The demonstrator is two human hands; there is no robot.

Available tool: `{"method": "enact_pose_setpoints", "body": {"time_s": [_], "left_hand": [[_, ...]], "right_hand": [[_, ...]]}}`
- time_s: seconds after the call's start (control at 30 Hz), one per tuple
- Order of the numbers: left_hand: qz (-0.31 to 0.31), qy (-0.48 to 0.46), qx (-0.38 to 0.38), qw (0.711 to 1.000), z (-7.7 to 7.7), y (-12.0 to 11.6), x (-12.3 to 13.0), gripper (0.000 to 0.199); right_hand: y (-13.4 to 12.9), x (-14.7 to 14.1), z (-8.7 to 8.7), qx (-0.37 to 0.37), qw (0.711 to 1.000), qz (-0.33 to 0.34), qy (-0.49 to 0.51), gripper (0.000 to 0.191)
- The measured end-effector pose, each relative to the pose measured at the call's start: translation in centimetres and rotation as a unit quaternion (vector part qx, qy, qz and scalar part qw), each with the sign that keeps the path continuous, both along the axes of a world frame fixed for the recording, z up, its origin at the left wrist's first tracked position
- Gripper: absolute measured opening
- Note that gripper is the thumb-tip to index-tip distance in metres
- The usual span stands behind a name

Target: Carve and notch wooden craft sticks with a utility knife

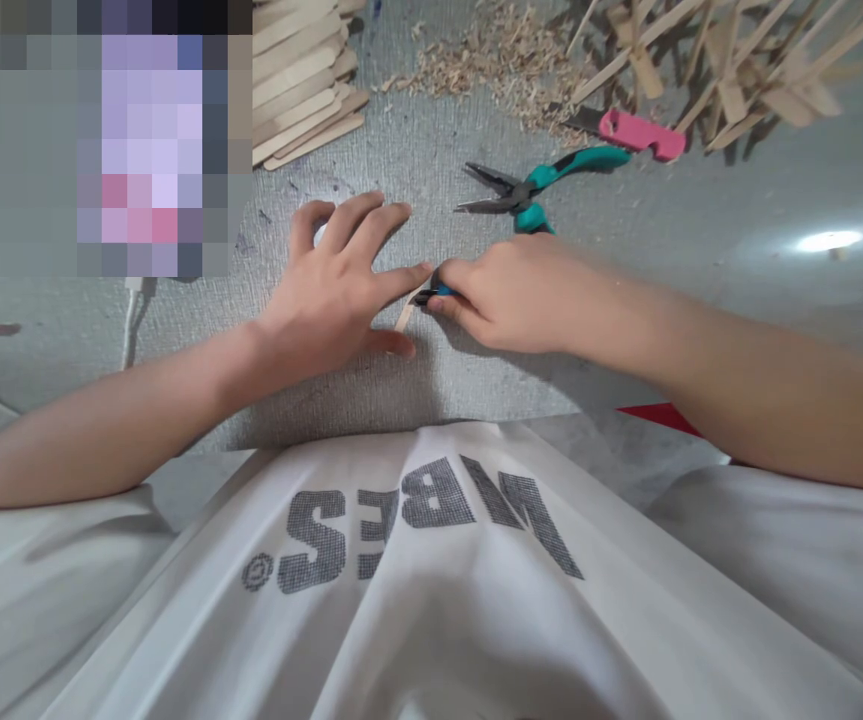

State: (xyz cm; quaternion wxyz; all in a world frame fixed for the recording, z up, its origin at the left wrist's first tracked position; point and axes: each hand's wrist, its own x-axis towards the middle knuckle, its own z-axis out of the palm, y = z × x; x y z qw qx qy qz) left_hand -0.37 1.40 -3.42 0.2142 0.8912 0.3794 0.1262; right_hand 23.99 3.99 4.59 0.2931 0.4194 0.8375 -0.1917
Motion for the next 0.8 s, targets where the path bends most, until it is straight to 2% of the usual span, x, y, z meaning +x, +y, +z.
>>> {"method": "enact_pose_setpoints", "body": {"time_s": [0.27,0.5,0.8], "left_hand": [[-0.003,-0.024,-0.013,1.000,-0.28,0.16,-0.08,0.071],[-0.007,-0.010,-0.025,1.000,-0.22,0.33,-0.01,0.072],[-0.009,-0.014,-0.015,1.000,-0.57,0.29,-0.16,0.070]], "right_hand": [[-0.44,0.14,-0.06,0.013,1.000,0.007,0.001,0.061],[-0.62,0.17,-0.09,0.014,1.000,0.008,-0.001,0.066],[-0.89,0.18,-0.11,0.021,1.000,0.009,0.008,0.062]]}}
